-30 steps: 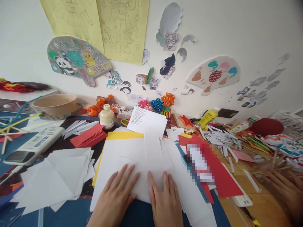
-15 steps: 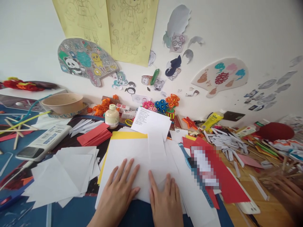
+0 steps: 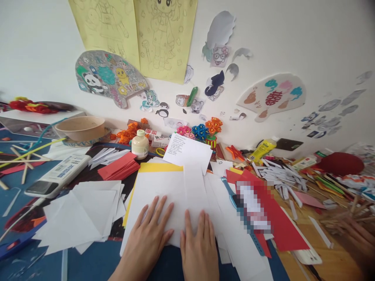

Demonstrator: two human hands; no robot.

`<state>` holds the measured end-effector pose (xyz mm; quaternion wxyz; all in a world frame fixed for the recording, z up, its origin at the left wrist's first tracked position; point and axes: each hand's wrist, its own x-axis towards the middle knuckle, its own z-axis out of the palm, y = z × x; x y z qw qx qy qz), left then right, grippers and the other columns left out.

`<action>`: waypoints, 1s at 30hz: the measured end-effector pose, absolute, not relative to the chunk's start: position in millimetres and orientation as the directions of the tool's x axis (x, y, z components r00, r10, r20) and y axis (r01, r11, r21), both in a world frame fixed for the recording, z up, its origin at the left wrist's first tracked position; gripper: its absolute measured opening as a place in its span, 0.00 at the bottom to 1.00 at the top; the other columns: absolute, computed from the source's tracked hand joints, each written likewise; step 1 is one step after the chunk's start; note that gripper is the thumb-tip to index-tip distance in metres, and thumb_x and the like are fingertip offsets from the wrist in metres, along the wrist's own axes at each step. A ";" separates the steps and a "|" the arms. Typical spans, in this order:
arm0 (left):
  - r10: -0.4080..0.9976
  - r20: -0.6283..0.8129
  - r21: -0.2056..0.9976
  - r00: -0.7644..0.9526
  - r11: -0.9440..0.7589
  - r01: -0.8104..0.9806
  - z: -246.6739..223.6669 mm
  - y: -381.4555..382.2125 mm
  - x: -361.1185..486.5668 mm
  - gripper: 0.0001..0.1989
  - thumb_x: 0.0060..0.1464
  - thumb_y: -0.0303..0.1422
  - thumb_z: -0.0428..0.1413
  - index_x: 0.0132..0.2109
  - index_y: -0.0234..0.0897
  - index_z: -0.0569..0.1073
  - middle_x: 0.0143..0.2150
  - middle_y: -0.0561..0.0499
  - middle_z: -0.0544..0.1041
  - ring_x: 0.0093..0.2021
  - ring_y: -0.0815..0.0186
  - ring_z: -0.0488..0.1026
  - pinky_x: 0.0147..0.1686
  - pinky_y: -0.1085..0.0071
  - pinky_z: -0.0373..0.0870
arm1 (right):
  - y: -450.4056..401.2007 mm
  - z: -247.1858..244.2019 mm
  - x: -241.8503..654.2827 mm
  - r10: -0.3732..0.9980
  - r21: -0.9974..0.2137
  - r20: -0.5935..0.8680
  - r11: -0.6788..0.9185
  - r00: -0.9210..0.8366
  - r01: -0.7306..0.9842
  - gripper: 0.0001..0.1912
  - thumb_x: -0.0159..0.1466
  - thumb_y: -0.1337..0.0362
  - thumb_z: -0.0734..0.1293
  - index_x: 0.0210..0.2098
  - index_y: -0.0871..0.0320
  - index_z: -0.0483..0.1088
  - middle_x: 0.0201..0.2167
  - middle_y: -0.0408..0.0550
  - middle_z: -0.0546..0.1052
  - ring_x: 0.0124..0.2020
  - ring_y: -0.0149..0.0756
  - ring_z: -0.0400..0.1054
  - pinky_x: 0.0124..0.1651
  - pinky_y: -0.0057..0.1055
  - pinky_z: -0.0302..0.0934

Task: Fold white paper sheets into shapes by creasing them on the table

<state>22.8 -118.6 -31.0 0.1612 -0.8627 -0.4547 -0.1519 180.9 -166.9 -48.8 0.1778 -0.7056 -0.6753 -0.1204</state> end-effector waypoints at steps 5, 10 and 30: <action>0.728 0.428 -0.106 0.536 -0.548 0.830 -31.2 -117.3 22.0 0.26 0.63 0.41 0.45 0.66 0.42 0.57 0.68 0.46 0.57 0.66 0.54 0.56 0.60 0.58 0.53 | -159.4 -51.7 163.1 0.941 -0.158 0.331 -0.010 0.063 0.987 0.23 0.65 0.68 0.58 0.57 0.71 0.65 0.61 0.68 0.62 0.61 0.56 0.58 0.58 0.49 0.60; 0.732 0.415 -0.124 0.540 -0.543 0.831 -30.0 -117.6 21.6 0.26 0.63 0.44 0.46 0.66 0.44 0.58 0.67 0.46 0.58 0.66 0.53 0.56 0.59 0.58 0.55 | -155.2 -44.3 152.3 0.954 -0.160 0.277 -0.070 0.113 0.985 0.25 0.62 0.69 0.63 0.59 0.68 0.65 0.61 0.72 0.60 0.61 0.62 0.57 0.58 0.54 0.58; 0.584 0.464 -0.190 0.666 -0.669 0.719 -34.9 -157.5 22.4 0.21 0.60 0.35 0.46 0.59 0.43 0.68 0.63 0.53 0.67 0.69 0.63 0.45 0.68 0.61 0.35 | -148.0 -22.3 166.0 0.988 0.007 0.156 -0.006 0.005 1.000 0.31 0.59 0.77 0.61 0.61 0.55 0.62 0.58 0.68 0.66 0.56 0.59 0.65 0.47 0.50 0.69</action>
